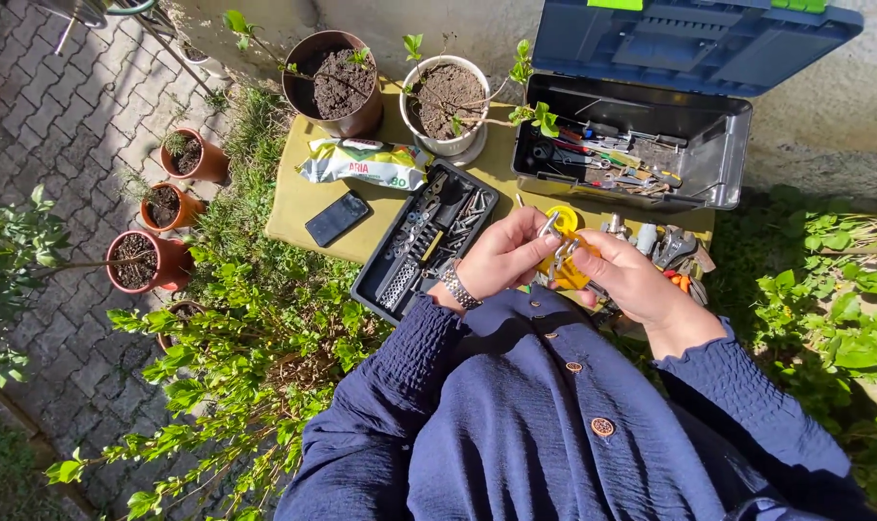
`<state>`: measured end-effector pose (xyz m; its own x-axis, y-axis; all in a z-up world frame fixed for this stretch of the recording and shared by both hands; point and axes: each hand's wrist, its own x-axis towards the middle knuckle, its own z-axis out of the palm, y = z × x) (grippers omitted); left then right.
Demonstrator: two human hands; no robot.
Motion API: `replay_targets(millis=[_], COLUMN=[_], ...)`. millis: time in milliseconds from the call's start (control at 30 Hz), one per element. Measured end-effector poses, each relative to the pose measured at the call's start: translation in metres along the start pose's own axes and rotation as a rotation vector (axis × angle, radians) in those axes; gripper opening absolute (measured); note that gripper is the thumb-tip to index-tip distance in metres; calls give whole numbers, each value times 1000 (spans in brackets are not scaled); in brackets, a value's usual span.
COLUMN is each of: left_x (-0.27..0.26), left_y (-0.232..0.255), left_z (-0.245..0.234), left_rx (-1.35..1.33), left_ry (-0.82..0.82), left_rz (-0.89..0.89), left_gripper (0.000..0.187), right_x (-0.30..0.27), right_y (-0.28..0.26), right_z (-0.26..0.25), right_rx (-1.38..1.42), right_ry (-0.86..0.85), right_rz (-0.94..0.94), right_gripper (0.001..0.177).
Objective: Organizing and sorting various hand tools within a toolbox and on a nearby table outdoors.
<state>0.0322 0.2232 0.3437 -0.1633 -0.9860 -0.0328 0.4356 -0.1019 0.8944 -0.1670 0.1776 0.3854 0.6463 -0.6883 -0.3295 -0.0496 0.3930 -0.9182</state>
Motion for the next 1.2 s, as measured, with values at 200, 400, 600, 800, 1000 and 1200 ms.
replay_targets(millis=[200, 400, 600, 800, 1000, 1200], left_x=[0, 1, 1, -8, -13, -29], left_y=[13, 58, 45, 45, 27, 61], left_z=[4, 9, 9, 14, 14, 26], left_rx=[-180, 707, 724, 505, 269, 717], left_ry=[-34, -45, 75, 89, 4, 12], left_rz=[-40, 170, 16, -107, 53, 402], left_gripper=[16, 28, 24, 33, 38, 34], right_x=[-9, -15, -16, -13, -18, -23], right_y=[-17, -28, -3, -10, -14, -1], right_z=[18, 13, -4, -1, 1, -6], right_rx=[242, 49, -423, -268, -18, 47], right_ry=[-22, -91, -87, 10, 21, -16], right_rz=[-36, -6, -80, -91, -5, -4], right_gripper=[36, 29, 28, 31, 59, 56])
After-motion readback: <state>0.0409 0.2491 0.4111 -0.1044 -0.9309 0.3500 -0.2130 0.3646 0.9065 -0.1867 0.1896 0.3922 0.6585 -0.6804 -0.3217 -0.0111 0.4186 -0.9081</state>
